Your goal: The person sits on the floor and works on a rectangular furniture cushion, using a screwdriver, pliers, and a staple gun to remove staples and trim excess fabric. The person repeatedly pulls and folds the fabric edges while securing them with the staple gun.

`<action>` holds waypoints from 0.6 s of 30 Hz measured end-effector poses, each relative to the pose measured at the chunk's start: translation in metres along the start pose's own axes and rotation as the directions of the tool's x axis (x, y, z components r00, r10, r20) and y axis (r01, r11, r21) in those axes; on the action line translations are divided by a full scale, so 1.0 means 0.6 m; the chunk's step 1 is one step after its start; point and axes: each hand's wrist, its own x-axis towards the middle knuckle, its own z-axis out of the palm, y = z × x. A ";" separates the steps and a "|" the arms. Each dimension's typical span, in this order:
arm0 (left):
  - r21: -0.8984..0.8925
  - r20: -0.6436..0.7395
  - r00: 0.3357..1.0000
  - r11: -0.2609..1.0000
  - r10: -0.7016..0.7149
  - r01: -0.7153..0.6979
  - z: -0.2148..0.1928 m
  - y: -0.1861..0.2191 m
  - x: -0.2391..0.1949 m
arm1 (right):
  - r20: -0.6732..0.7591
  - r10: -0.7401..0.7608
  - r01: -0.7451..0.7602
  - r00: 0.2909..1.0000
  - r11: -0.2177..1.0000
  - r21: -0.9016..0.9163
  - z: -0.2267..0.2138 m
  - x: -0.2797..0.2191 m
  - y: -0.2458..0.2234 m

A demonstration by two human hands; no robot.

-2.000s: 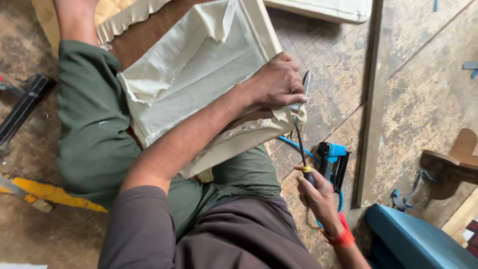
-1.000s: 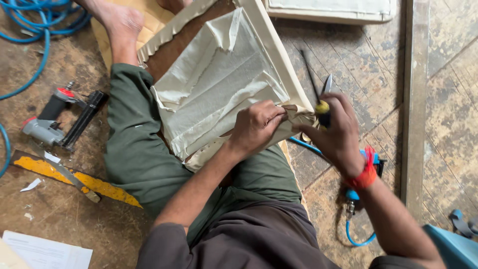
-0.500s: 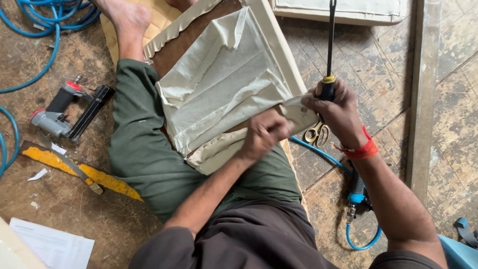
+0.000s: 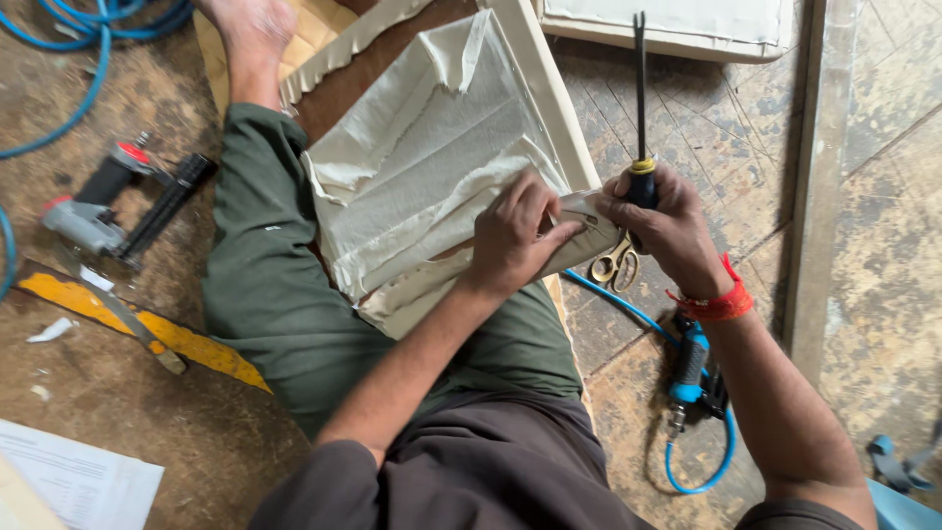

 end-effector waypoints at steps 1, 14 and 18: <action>0.077 -0.063 0.984 0.984 0.168 -0.163 0.000 -0.006 0.008 | -0.019 0.038 -0.039 0.999 0.996 -0.079 -0.010 -0.014 -0.004; -0.466 0.313 0.808 0.822 0.499 -0.327 0.030 -0.097 0.141 | 0.327 -0.077 0.330 0.942 0.393 -0.858 -0.135 -0.158 -0.122; -0.352 0.448 0.807 0.906 0.385 -0.237 0.037 -0.090 0.157 | 0.214 0.153 0.200 0.965 0.104 -0.974 -0.112 -0.131 -0.178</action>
